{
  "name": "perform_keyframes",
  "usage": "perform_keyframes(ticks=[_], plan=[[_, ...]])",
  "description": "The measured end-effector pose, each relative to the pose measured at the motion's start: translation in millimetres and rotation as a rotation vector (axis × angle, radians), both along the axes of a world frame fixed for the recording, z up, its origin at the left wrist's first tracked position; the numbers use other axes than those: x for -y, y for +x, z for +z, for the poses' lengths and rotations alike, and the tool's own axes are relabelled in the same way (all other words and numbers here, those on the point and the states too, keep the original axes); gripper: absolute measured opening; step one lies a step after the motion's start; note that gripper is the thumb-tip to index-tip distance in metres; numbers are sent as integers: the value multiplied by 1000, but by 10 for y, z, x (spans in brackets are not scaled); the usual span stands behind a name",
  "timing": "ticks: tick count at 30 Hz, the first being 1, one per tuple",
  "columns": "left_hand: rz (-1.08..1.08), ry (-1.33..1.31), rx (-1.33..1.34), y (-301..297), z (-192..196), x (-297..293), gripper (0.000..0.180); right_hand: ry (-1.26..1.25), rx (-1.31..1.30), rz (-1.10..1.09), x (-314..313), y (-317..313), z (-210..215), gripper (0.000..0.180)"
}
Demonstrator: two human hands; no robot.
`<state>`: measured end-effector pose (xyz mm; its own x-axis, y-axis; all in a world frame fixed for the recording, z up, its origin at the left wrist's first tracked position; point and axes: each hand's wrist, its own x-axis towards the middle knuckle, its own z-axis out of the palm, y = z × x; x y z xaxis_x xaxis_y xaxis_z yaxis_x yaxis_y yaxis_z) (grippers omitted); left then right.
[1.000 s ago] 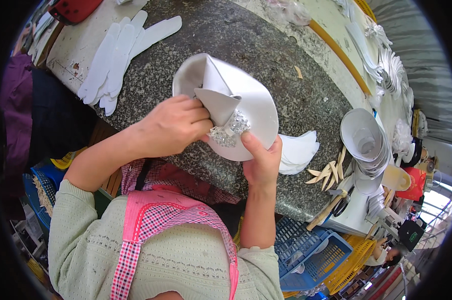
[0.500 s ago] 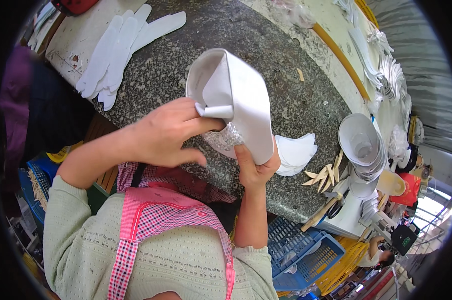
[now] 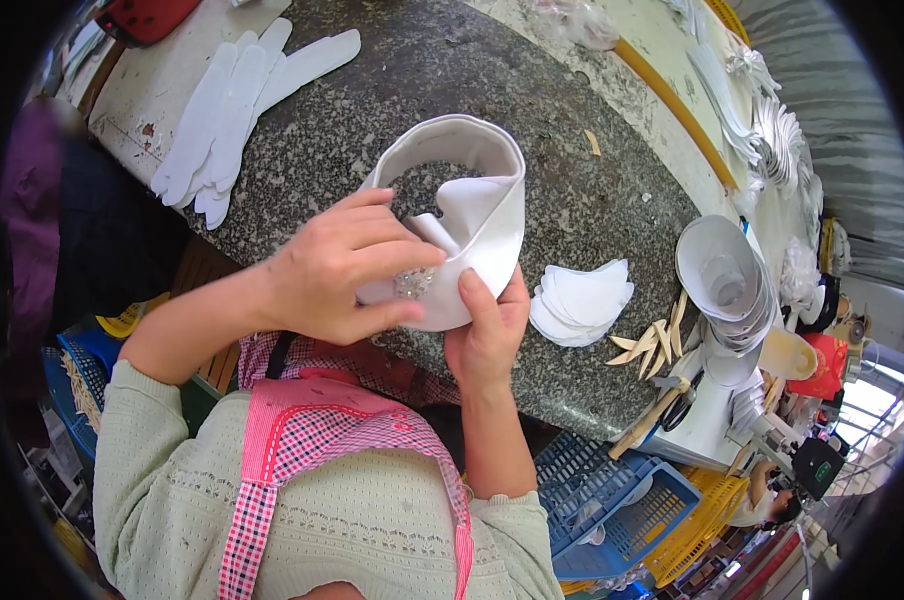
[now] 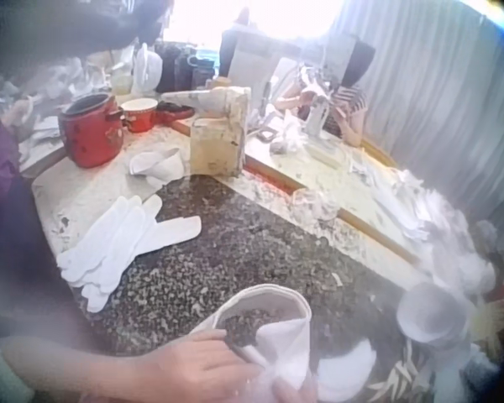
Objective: The person assembles shoe uppers by fitting and pressing pieces together by hand and with a wooden tool, carries the assembled pieces to place them into a plastic crate, and returns to sort materials at the workbench.
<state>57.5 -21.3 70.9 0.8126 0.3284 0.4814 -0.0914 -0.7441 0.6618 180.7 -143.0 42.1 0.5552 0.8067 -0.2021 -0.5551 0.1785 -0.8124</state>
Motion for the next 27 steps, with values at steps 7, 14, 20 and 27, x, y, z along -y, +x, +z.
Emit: perform_keyframes(ticks=[7,14,20,27], plan=[[-87,-37,-232,24,-33,-46,15,23,657,35,103,62,-129,50],[-468,-8,-616,92,61,-187,8,68,-254,93,45,131,2,47],[-493,49,-568,94,1,-227,8,65,88,-36,41,58,84,37],[-57,-570,-447,149,156,-221,22,69,-11,-55,-43,-25,211,36]])
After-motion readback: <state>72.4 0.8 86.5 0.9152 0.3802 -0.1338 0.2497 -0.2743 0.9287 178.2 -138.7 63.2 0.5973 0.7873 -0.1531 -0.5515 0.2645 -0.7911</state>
